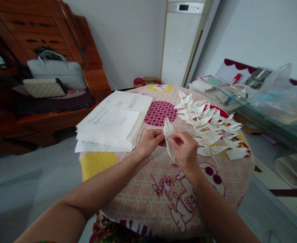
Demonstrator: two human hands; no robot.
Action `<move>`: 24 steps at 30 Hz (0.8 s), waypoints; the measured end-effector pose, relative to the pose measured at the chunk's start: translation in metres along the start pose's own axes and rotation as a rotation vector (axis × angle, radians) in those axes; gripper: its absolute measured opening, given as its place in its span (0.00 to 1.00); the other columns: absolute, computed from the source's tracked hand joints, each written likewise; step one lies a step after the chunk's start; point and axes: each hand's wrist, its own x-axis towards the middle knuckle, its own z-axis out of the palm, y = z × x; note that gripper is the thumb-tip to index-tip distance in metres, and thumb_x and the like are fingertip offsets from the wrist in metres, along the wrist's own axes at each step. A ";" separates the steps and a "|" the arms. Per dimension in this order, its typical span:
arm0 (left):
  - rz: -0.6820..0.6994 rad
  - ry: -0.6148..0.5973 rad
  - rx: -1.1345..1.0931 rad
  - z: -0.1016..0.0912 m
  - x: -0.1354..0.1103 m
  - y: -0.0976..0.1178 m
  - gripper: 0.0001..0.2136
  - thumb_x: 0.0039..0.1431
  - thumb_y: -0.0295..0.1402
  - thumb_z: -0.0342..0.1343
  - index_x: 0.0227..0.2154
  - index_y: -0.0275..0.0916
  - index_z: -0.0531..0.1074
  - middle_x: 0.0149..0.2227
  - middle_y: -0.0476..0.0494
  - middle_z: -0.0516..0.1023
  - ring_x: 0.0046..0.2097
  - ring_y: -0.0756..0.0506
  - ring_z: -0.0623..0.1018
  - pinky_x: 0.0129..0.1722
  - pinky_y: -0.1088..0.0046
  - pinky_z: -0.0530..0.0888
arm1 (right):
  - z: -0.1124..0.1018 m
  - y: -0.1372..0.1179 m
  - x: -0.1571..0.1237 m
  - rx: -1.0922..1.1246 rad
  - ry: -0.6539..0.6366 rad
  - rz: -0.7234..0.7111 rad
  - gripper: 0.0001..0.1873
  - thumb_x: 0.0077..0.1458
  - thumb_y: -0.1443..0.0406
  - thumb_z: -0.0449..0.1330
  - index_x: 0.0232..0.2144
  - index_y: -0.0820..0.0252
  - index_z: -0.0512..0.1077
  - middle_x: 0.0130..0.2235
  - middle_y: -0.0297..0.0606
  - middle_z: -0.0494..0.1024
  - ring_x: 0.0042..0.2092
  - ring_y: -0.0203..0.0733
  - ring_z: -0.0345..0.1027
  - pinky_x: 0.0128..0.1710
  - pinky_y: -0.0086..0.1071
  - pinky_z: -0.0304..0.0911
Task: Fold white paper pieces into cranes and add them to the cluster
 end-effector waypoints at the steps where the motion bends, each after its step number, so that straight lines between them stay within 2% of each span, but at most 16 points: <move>1: -0.006 0.001 0.008 0.000 0.000 0.001 0.22 0.48 0.51 0.68 0.25 0.33 0.76 0.25 0.46 0.77 0.27 0.50 0.77 0.33 0.74 0.77 | 0.000 0.002 0.000 0.021 -0.002 0.059 0.04 0.52 0.65 0.64 0.32 0.60 0.76 0.30 0.37 0.77 0.28 0.38 0.68 0.30 0.32 0.66; 3: -0.019 -0.009 0.024 -0.002 0.000 0.002 0.21 0.48 0.50 0.68 0.25 0.33 0.75 0.25 0.46 0.77 0.27 0.50 0.77 0.31 0.75 0.76 | -0.001 0.006 0.002 0.097 -0.028 0.205 0.11 0.48 0.62 0.68 0.35 0.60 0.77 0.31 0.37 0.78 0.27 0.37 0.68 0.30 0.32 0.66; 5: -0.037 -0.034 0.035 -0.003 0.001 0.002 0.21 0.47 0.50 0.68 0.24 0.33 0.75 0.24 0.46 0.76 0.25 0.51 0.76 0.29 0.77 0.74 | -0.001 0.010 0.003 0.237 -0.112 0.363 0.15 0.45 0.60 0.70 0.35 0.60 0.78 0.29 0.36 0.79 0.26 0.37 0.68 0.27 0.32 0.65; 8: -0.053 -0.044 0.035 -0.005 0.002 0.001 0.22 0.45 0.51 0.69 0.23 0.33 0.74 0.23 0.47 0.75 0.24 0.52 0.74 0.26 0.78 0.72 | 0.000 0.011 0.006 0.471 -0.235 0.540 0.14 0.42 0.56 0.71 0.28 0.60 0.76 0.22 0.33 0.76 0.23 0.36 0.66 0.22 0.29 0.61; 10: -0.049 -0.027 0.029 -0.005 0.002 0.000 0.23 0.43 0.51 0.70 0.23 0.33 0.73 0.23 0.48 0.75 0.23 0.52 0.73 0.25 0.78 0.71 | 0.001 0.009 0.007 0.577 -0.245 0.613 0.16 0.39 0.56 0.72 0.22 0.59 0.74 0.19 0.31 0.74 0.20 0.35 0.64 0.19 0.28 0.59; 16: -0.044 -0.004 -0.009 -0.004 0.002 -0.001 0.23 0.45 0.51 0.69 0.26 0.33 0.75 0.24 0.47 0.76 0.24 0.51 0.75 0.25 0.77 0.72 | 0.003 0.005 0.006 0.724 -0.212 0.732 0.15 0.36 0.58 0.73 0.21 0.58 0.73 0.20 0.32 0.76 0.20 0.36 0.66 0.20 0.29 0.62; 20: -0.036 -0.028 0.004 -0.005 0.001 0.000 0.21 0.46 0.50 0.69 0.26 0.32 0.76 0.24 0.46 0.77 0.24 0.51 0.75 0.26 0.77 0.73 | 0.004 0.008 0.005 0.760 -0.160 0.770 0.14 0.37 0.59 0.73 0.21 0.59 0.73 0.20 0.31 0.76 0.20 0.35 0.66 0.21 0.29 0.62; 24: -0.018 -0.057 -0.003 -0.006 0.000 0.002 0.20 0.47 0.49 0.69 0.27 0.33 0.77 0.25 0.45 0.78 0.25 0.51 0.75 0.27 0.77 0.73 | 0.004 0.011 0.004 0.783 -0.172 0.778 0.13 0.37 0.59 0.73 0.23 0.59 0.74 0.21 0.32 0.77 0.21 0.36 0.67 0.23 0.30 0.64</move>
